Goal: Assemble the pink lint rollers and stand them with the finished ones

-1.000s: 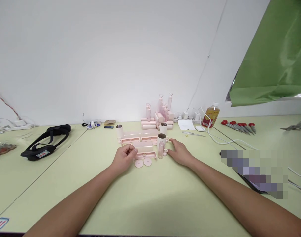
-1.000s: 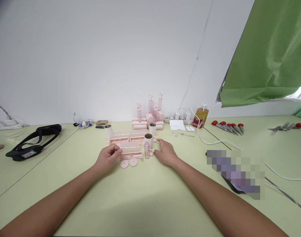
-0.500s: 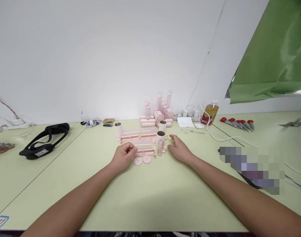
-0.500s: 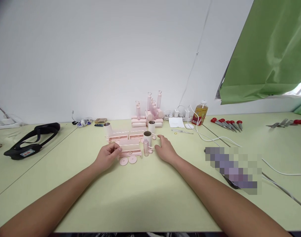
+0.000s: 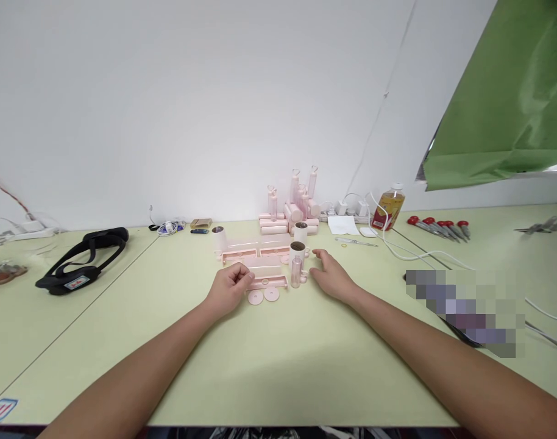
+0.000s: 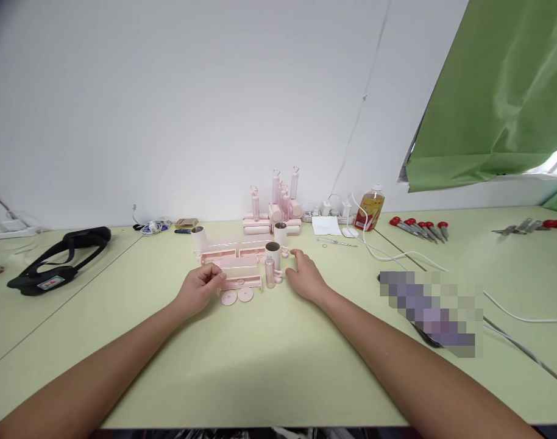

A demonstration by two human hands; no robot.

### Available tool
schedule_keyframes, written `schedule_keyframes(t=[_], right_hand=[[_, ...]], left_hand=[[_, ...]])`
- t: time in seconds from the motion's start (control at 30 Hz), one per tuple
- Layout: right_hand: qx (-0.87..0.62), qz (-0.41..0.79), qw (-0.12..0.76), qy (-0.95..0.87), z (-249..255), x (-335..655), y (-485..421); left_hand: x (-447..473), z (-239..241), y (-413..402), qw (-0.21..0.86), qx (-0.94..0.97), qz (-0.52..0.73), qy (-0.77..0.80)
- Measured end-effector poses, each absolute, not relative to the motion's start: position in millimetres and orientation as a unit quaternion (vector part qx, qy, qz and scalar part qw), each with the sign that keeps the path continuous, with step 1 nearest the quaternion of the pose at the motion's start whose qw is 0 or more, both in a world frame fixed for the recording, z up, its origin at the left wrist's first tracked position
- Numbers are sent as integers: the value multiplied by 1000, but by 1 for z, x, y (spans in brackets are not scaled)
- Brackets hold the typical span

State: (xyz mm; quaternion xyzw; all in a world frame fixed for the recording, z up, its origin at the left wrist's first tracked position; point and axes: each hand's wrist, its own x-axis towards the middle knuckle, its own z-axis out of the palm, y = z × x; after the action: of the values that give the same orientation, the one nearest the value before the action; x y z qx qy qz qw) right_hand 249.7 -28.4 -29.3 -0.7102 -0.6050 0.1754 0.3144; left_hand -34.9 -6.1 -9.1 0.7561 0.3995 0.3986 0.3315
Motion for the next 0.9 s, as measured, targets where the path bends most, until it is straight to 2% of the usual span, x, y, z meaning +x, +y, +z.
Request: schedule_keyframes(t=[0.9], right_hand=[[-703,182,314,-611,-30,250,-28]], left_hand=[[-35,-10,-6,324,763,396,395]])
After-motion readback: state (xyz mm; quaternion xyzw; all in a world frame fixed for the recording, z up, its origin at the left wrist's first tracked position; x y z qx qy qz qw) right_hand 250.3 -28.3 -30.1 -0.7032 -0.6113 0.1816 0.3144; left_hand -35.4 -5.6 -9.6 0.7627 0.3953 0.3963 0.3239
